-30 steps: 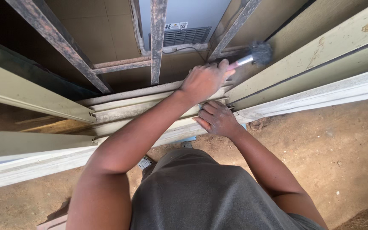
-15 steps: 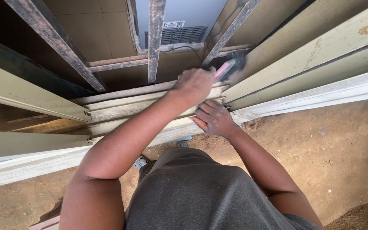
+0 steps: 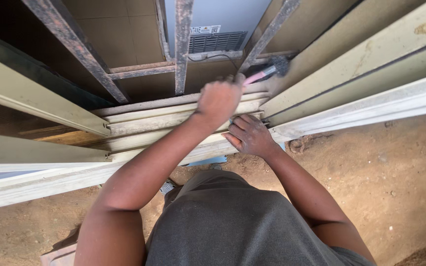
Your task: The person cleans the grooves and tracks of a window frame by hand using a brush and a small scraping tool.
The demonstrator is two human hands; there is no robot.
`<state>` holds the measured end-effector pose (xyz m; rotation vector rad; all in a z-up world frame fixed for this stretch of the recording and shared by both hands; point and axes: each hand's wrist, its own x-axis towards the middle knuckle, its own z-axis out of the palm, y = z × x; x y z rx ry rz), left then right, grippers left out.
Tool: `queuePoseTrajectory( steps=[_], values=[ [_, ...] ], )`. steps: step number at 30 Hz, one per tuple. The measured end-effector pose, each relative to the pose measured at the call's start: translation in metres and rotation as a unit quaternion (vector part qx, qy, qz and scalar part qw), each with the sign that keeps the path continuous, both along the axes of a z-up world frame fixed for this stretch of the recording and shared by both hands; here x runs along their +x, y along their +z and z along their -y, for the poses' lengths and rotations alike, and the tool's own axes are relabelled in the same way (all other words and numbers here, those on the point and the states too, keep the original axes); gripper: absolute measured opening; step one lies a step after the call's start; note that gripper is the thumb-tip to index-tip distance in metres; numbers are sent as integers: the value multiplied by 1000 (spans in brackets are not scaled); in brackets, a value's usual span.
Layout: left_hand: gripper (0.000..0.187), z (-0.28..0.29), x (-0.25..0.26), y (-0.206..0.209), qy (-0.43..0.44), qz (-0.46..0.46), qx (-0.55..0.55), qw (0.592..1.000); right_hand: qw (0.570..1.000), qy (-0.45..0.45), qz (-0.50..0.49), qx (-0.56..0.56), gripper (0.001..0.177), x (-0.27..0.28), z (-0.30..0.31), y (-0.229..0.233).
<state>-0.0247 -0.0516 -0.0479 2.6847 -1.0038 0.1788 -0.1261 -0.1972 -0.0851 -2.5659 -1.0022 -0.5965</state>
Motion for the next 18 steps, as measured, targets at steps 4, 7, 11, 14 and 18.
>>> queuePoseTrajectory(
  steps=[4,7,11,14,18],
  values=[
    [27,-18,15,3,10,-58,-54,997,1000,3,-16,14,24,-3,0,5],
    [40,-24,18,10,-23,-127,-103,986,1000,-8,-24,-9,25,-2,-1,7],
    [16,-25,7,35,19,-169,-94,981,1000,-4,-11,15,25,-3,-1,6],
    [15,-23,-1,61,10,-30,-63,998,1000,-9,-8,4,25,-4,-1,4],
    [15,-12,-14,93,25,71,0,997,1000,-6,-16,7,24,-3,-1,8]
  ],
)
